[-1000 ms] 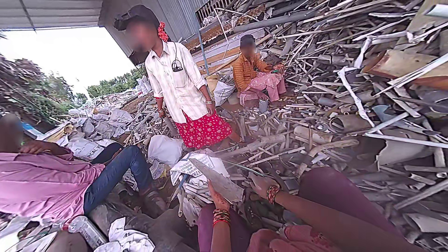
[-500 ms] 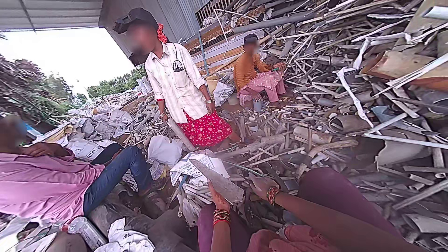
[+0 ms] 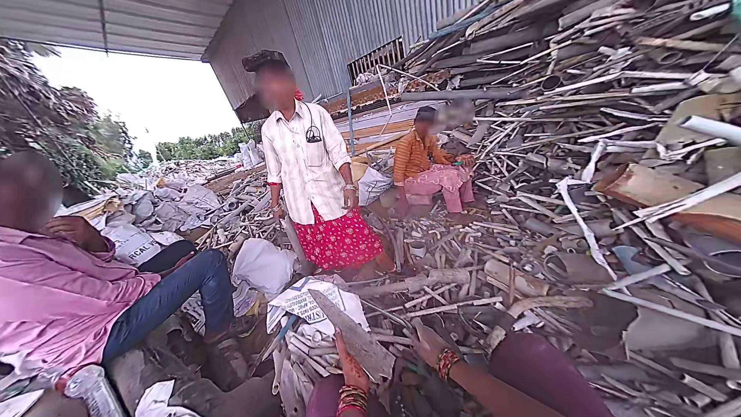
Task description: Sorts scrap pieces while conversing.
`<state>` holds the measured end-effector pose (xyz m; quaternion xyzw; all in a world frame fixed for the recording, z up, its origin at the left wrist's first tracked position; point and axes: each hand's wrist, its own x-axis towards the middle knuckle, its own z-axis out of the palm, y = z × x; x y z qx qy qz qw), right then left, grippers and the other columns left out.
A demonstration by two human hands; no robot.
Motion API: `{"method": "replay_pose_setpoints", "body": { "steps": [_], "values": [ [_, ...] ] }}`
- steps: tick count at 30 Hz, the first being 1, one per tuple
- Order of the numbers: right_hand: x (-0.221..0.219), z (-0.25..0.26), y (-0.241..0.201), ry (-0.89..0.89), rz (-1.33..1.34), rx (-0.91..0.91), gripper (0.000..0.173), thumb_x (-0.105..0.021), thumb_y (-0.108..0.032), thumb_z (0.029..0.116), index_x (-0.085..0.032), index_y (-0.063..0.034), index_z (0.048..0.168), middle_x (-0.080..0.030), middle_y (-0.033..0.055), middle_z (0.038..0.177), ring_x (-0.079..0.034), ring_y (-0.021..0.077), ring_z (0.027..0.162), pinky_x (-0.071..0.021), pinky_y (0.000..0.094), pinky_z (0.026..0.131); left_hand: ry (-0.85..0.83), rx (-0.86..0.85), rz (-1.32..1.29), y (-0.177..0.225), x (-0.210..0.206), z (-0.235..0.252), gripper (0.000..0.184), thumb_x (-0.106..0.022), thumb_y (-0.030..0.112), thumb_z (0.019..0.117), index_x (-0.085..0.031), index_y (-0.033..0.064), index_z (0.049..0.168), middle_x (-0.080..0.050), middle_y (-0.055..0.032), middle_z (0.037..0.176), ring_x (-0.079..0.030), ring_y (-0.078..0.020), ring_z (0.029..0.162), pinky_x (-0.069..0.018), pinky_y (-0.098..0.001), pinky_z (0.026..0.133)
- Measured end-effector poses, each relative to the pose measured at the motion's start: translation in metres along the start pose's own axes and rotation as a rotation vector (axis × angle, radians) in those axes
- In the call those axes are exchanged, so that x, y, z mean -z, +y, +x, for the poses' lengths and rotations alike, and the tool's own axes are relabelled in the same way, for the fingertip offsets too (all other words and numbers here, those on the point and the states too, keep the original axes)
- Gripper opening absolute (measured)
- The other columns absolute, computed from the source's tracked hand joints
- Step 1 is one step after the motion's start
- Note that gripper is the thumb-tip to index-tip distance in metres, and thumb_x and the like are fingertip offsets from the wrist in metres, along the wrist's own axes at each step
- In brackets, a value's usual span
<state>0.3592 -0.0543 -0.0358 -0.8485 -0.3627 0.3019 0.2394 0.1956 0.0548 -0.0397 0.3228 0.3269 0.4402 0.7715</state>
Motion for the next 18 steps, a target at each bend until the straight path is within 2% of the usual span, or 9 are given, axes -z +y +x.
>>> {"method": "replay_pose_setpoints", "body": {
  "steps": [3,5,8,11,15,17,18],
  "values": [
    [-0.005,0.006,-0.004,0.029,0.048,0.050,0.047,-0.053,-0.017,0.1055,-0.043,0.0037,0.147,-0.061,0.0294,0.133,-0.062,0.0410,0.125,-0.0468,0.0543,0.107,0.059,-0.021,0.004,0.008,0.002,-0.001,0.063,-0.018,0.051,0.1104,-0.038,0.0055,0.149,-0.058,-0.0200,0.131,-0.061,-0.0256,0.110,-0.0524,-0.0462,0.091],
    [-0.013,0.010,-0.009,0.006,0.041,0.077,0.054,-0.058,-0.018,0.1036,-0.040,0.0032,0.150,-0.060,0.0298,0.134,-0.060,0.0417,0.126,-0.0458,0.0547,0.108,0.083,-0.017,0.005,0.013,0.010,-0.004,0.063,-0.017,0.051,0.1102,-0.038,0.0064,0.150,-0.057,-0.0199,0.133,-0.060,-0.0257,0.112,-0.0515,-0.0466,0.093],
    [0.002,0.010,0.006,0.022,-0.011,0.035,0.062,-0.062,-0.026,0.1026,-0.038,-0.0007,0.154,-0.060,0.0286,0.136,-0.060,0.0414,0.128,-0.0455,0.0552,0.109,-0.010,-0.019,0.012,-0.002,-0.004,0.002,0.061,-0.015,0.051,0.1099,-0.035,0.0076,0.149,-0.058,-0.0170,0.128,-0.062,-0.0224,0.107,-0.0537,-0.0437,0.088],
    [-0.006,0.012,-0.006,-0.037,-0.082,0.041,0.056,-0.060,-0.029,0.1043,-0.044,-0.0036,0.151,-0.062,0.0264,0.136,-0.060,0.0407,0.128,-0.0447,0.0566,0.110,0.034,-0.028,-0.019,0.005,0.009,0.005,0.063,-0.017,0.053,0.1096,-0.040,0.0066,0.146,-0.061,-0.0174,0.122,-0.064,-0.0236,0.102,-0.0548,-0.0448,0.085],
    [0.000,0.013,0.006,-0.015,-0.101,0.060,0.047,-0.051,-0.032,0.1083,-0.054,0.0018,0.141,-0.064,0.0273,0.131,-0.061,0.0406,0.126,-0.0452,0.0564,0.107,0.001,-0.012,-0.026,-0.002,0.003,0.006,0.063,-0.014,0.052,0.1095,-0.038,0.0070,0.146,-0.060,-0.0161,0.121,-0.063,-0.0226,0.101,-0.0544,-0.0437,0.085],
    [-0.008,0.017,0.004,-0.016,-0.077,0.090,0.049,-0.050,-0.033,0.1086,-0.054,0.0027,0.141,-0.064,0.0280,0.130,-0.061,0.0413,0.126,-0.0451,0.0567,0.108,0.041,-0.029,-0.015,0.003,0.007,0.006,0.062,-0.016,0.053,0.1097,-0.040,0.0073,0.145,-0.062,-0.0157,0.119,-0.064,-0.0223,0.099,-0.0552,-0.0430,0.083],
    [-0.010,0.018,0.003,-0.019,-0.065,0.095,0.050,-0.050,-0.034,0.1087,-0.053,0.0023,0.143,-0.064,0.0280,0.131,-0.061,0.0413,0.126,-0.0448,0.0567,0.108,0.052,-0.033,-0.010,0.004,0.009,0.006,0.063,-0.016,0.053,0.1097,-0.040,0.0071,0.146,-0.061,-0.0165,0.121,-0.063,-0.0228,0.102,-0.0544,-0.0436,0.085]
  ]
}}
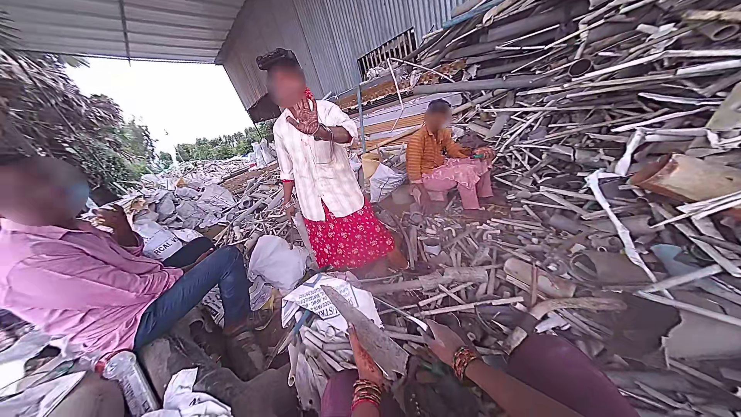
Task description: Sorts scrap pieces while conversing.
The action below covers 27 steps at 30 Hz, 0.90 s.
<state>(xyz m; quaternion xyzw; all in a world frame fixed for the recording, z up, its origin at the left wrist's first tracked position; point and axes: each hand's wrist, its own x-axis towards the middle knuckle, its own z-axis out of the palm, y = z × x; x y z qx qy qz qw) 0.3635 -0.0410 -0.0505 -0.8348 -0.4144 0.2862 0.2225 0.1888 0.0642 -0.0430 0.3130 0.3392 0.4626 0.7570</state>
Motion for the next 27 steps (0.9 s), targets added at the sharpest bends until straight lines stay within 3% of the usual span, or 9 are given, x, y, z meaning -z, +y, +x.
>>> {"method": "replay_pose_setpoints", "body": {
  "steps": [4,6,10,13,21,27],
  "values": [
    [0.006,-0.009,-0.005,-0.019,0.043,-0.032,0.050,-0.047,-0.034,0.1098,-0.049,-0.0001,0.147,-0.063,0.0275,0.133,-0.061,0.0411,0.126,-0.0449,0.0577,0.108,0.004,0.005,0.025,-0.001,-0.003,-0.001,0.063,-0.016,0.052,0.1101,-0.039,0.0066,0.147,-0.060,-0.0174,0.123,-0.063,-0.0227,0.102,-0.0543,-0.0435,0.086],
    [0.005,-0.009,-0.008,-0.019,0.049,-0.031,0.046,-0.044,-0.032,0.1107,-0.052,0.0004,0.143,-0.064,0.0272,0.130,-0.062,0.0408,0.125,-0.0459,0.0575,0.106,-0.003,0.004,0.010,-0.001,-0.002,0.000,0.063,-0.016,0.052,0.1100,-0.039,0.0067,0.147,-0.060,-0.0175,0.123,-0.063,-0.0239,0.102,-0.0544,-0.0444,0.086],
    [0.007,-0.012,-0.007,-0.024,0.065,-0.037,0.047,-0.038,-0.032,0.1124,-0.051,0.0004,0.144,-0.063,0.0268,0.133,-0.060,0.0400,0.128,-0.0436,0.0571,0.109,-0.010,0.003,0.007,-0.001,-0.004,-0.001,0.063,-0.016,0.052,0.1100,-0.040,0.0063,0.145,-0.061,-0.0168,0.121,-0.064,-0.0236,0.101,-0.0548,-0.0441,0.085],
    [0.006,-0.010,-0.007,-0.026,0.045,-0.036,0.048,-0.036,-0.032,0.1126,-0.051,0.0010,0.144,-0.063,0.0270,0.133,-0.061,0.0399,0.127,-0.0440,0.0567,0.109,-0.014,0.005,0.021,0.000,-0.003,-0.002,0.063,-0.015,0.052,0.1099,-0.037,0.0074,0.148,-0.059,-0.0181,0.126,-0.063,-0.0246,0.105,-0.0539,-0.0443,0.087],
    [0.008,-0.011,-0.011,-0.055,-0.010,-0.056,0.050,-0.034,-0.035,0.1131,-0.053,0.0002,0.144,-0.062,0.0268,0.136,-0.058,0.0400,0.131,-0.0424,0.0566,0.110,-0.021,0.008,0.000,0.002,-0.005,-0.002,0.062,-0.015,0.052,0.1098,-0.041,0.0075,0.144,-0.062,-0.0146,0.117,-0.065,-0.0213,0.098,-0.0558,-0.0415,0.083],
    [0.004,-0.011,-0.008,-0.057,0.000,-0.054,0.050,-0.035,-0.035,0.1128,-0.053,0.0017,0.143,-0.063,0.0274,0.133,-0.060,0.0403,0.129,-0.0434,0.0568,0.109,0.004,-0.002,0.039,0.004,-0.006,-0.007,0.061,-0.017,0.050,0.1106,-0.040,0.0070,0.148,-0.059,-0.0174,0.127,-0.063,-0.0230,0.107,-0.0536,-0.0432,0.089]
  ]
}}
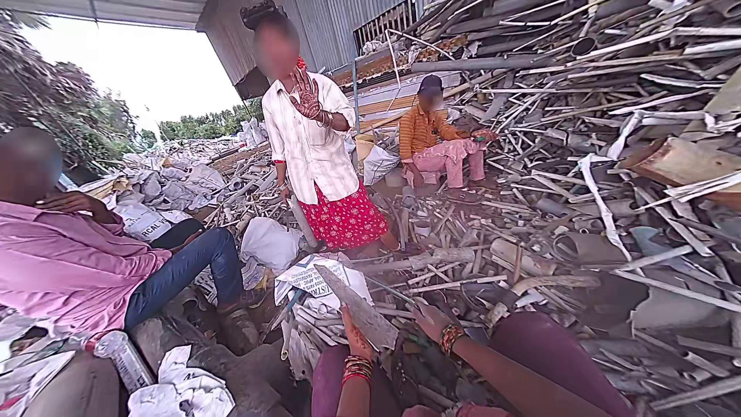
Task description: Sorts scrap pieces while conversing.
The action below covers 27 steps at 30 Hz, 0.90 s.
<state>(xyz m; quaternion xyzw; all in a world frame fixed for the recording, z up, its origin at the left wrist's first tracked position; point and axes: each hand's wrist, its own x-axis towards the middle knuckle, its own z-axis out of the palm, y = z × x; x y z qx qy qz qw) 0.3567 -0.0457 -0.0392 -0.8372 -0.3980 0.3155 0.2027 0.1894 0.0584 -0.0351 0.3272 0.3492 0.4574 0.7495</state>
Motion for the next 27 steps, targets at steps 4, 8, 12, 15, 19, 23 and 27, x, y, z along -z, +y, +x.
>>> {"method": "replay_pose_setpoints", "body": {
  "steps": [4,8,12,15,19,23,27],
  "values": [
    [0.000,0.002,0.003,-0.012,-0.009,-0.015,0.051,-0.035,-0.035,0.1127,-0.051,0.0009,0.145,-0.062,0.0268,0.137,-0.059,0.0403,0.131,-0.0428,0.0569,0.110,-0.009,0.011,0.028,-0.001,-0.004,-0.004,0.060,-0.018,0.048,0.1112,-0.039,0.0058,0.148,-0.057,-0.0174,0.131,-0.061,-0.0222,0.111,-0.0522,-0.0424,0.092],
    [0.000,0.005,0.004,-0.054,-0.110,-0.002,0.046,-0.041,-0.031,0.1110,-0.058,0.0015,0.138,-0.063,0.0264,0.135,-0.059,0.0397,0.130,-0.0432,0.0566,0.109,-0.030,0.010,0.058,-0.003,-0.002,-0.005,0.062,-0.017,0.048,0.1109,-0.039,0.0051,0.149,-0.056,-0.0189,0.135,-0.060,-0.0228,0.115,-0.0515,-0.0431,0.095],
    [0.002,0.004,0.003,-0.043,-0.089,0.002,0.042,-0.044,-0.029,0.1104,-0.060,0.0011,0.136,-0.063,0.0265,0.134,-0.059,0.0394,0.130,-0.0426,0.0565,0.110,-0.048,0.002,0.094,-0.005,-0.001,-0.003,0.059,-0.020,0.044,0.1117,-0.036,0.0046,0.152,-0.052,-0.0205,0.142,-0.057,-0.0249,0.121,-0.0488,-0.0440,0.100],
    [-0.006,0.007,0.000,-0.002,0.044,0.040,0.044,-0.041,-0.027,0.1120,-0.056,0.0024,0.141,-0.062,0.0282,0.135,-0.058,0.0402,0.131,-0.0414,0.0545,0.112,-0.054,0.010,0.102,-0.001,0.005,-0.008,0.056,-0.022,0.041,0.1121,-0.037,0.0041,0.151,-0.054,-0.0192,0.138,-0.059,-0.0219,0.117,-0.0501,-0.0408,0.098],
    [0.004,0.001,0.015,0.009,0.309,0.075,0.046,-0.039,-0.028,0.1130,-0.056,0.0065,0.139,-0.063,0.0284,0.132,-0.061,0.0393,0.125,-0.0419,0.0512,0.112,-0.192,0.061,0.149,-0.010,-0.011,-0.013,0.056,-0.018,0.043,0.1112,-0.038,0.0051,0.148,-0.060,-0.0138,0.127,-0.063,-0.0162,0.108,-0.0544,-0.0375,0.091],
    [-0.002,-0.003,0.000,-0.081,0.528,0.056,0.051,-0.037,-0.036,0.1136,-0.050,0.0033,0.144,-0.064,0.0235,0.134,-0.064,0.0343,0.122,-0.0471,0.0486,0.107,-0.215,0.083,0.180,-0.011,-0.006,-0.017,0.056,-0.020,0.040,0.1122,-0.036,0.0037,0.152,-0.054,-0.0189,0.141,-0.058,-0.0214,0.121,-0.0493,-0.0411,0.101],
    [-0.004,-0.006,0.001,-0.129,0.429,0.104,0.051,-0.041,-0.036,0.1124,-0.050,0.0017,0.146,-0.059,0.0269,0.138,-0.060,0.0366,0.127,-0.0432,0.0504,0.111,-0.249,0.105,0.246,-0.014,-0.009,-0.021,0.056,-0.022,0.038,0.1128,-0.035,0.0025,0.154,-0.047,-0.0203,0.150,-0.051,-0.0238,0.133,-0.0426,-0.0422,0.111]
  ]
}}
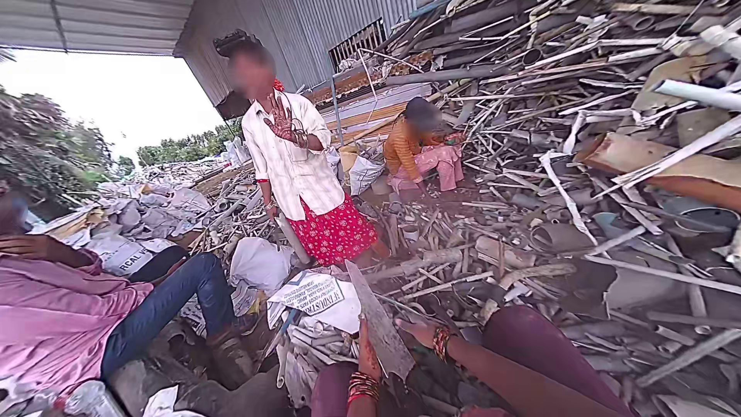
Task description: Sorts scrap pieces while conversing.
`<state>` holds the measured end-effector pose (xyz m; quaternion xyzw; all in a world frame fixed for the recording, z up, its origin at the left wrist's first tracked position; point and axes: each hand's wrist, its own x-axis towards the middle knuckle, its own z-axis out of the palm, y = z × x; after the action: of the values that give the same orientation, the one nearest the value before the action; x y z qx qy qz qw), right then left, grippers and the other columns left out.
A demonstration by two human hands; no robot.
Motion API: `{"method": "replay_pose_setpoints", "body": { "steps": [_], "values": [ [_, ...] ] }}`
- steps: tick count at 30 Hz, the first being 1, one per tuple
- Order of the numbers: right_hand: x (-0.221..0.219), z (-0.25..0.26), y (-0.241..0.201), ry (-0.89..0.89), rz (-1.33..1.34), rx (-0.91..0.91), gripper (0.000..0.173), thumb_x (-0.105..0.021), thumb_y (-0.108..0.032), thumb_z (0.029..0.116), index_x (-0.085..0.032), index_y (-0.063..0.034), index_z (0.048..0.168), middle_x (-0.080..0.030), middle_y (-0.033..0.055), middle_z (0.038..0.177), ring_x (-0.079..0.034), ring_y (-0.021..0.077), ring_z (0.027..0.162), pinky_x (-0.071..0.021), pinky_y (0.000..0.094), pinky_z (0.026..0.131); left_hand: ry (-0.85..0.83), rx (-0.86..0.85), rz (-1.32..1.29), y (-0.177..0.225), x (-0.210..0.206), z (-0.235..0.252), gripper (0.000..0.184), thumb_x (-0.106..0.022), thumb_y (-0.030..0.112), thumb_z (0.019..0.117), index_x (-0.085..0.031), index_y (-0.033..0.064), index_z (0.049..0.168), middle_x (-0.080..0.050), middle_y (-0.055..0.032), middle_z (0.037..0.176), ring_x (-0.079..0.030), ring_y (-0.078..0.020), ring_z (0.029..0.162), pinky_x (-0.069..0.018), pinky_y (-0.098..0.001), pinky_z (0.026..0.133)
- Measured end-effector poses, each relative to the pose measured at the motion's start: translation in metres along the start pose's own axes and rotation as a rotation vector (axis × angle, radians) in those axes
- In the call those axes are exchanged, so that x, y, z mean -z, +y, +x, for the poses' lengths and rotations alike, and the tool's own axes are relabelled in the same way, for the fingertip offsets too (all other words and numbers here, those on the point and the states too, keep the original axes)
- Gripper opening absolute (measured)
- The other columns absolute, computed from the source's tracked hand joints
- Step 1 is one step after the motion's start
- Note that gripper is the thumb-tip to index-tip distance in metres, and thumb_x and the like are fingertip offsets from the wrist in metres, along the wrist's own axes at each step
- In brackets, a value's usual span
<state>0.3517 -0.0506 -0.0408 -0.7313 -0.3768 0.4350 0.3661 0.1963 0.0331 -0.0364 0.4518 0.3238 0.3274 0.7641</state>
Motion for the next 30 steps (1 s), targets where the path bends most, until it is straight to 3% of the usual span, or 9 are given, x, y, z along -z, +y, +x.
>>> {"method": "replay_pose_setpoints", "body": {
  "steps": [4,9,14,20,26,30],
  "values": [
    [-0.001,0.005,0.006,-0.027,-0.143,0.023,0.051,-0.045,-0.034,0.1113,-0.051,0.0048,0.145,-0.054,0.0291,0.145,-0.051,0.0393,0.137,-0.0348,0.0541,0.117,-0.012,0.044,0.034,0.003,-0.005,-0.002,0.057,-0.021,0.040,0.1128,-0.041,0.0027,0.151,-0.052,-0.0188,0.147,-0.054,-0.0219,0.131,-0.0448,-0.0404,0.109],
    [-0.003,0.001,-0.006,-0.021,-0.172,-0.004,0.052,-0.045,-0.030,0.1116,-0.047,0.0070,0.147,-0.050,0.0309,0.148,-0.047,0.0401,0.141,-0.0318,0.0529,0.119,-0.026,-0.003,0.253,-0.005,0.007,0.007,0.054,-0.028,0.028,0.1135,-0.029,-0.0028,0.157,-0.029,-0.0238,0.163,-0.031,-0.0299,0.151,-0.0249,-0.0449,0.123],
    [0.000,0.000,-0.008,0.054,-0.081,-0.006,0.049,-0.045,-0.028,0.1118,-0.049,0.0071,0.146,-0.052,0.0302,0.146,-0.048,0.0390,0.139,-0.0331,0.0515,0.118,-0.014,0.036,0.342,-0.004,0.006,0.008,0.055,-0.039,0.028,0.1115,-0.031,-0.0044,0.156,-0.027,-0.0250,0.163,-0.028,-0.0331,0.152,-0.0219,-0.0480,0.124],
    [0.007,0.003,-0.006,0.191,0.111,-0.025,0.047,-0.046,-0.025,0.1115,-0.049,0.0074,0.146,-0.051,0.0296,0.147,-0.047,0.0375,0.141,-0.0325,0.0505,0.119,-0.046,0.157,0.432,-0.002,0.002,0.008,0.052,-0.046,0.027,0.1101,-0.039,-0.0047,0.151,-0.047,-0.0278,0.150,-0.048,-0.0359,0.138,-0.0387,-0.0494,0.114],
    [0.019,0.007,-0.004,0.275,0.024,-0.095,0.042,-0.046,-0.025,0.1108,-0.059,0.0076,0.134,-0.060,0.0302,0.134,-0.056,0.0393,0.129,-0.0386,0.0536,0.112,-0.229,0.287,0.606,-0.005,0.006,0.012,0.048,-0.048,0.024,0.1093,-0.043,-0.0048,0.147,-0.045,-0.0292,0.148,-0.051,-0.0408,0.130,-0.0451,-0.0573,0.103],
    [0.019,0.006,-0.005,0.290,0.025,-0.155,0.040,-0.047,-0.025,0.1103,-0.063,0.0087,0.123,-0.063,0.0304,0.124,-0.060,0.0393,0.119,-0.0420,0.0545,0.105,-0.236,0.297,0.642,-0.009,0.006,0.014,0.052,-0.051,0.025,0.1086,-0.038,-0.0056,0.149,-0.043,-0.0301,0.150,-0.049,-0.0420,0.134,-0.0431,-0.0581,0.106]
  ]
}}
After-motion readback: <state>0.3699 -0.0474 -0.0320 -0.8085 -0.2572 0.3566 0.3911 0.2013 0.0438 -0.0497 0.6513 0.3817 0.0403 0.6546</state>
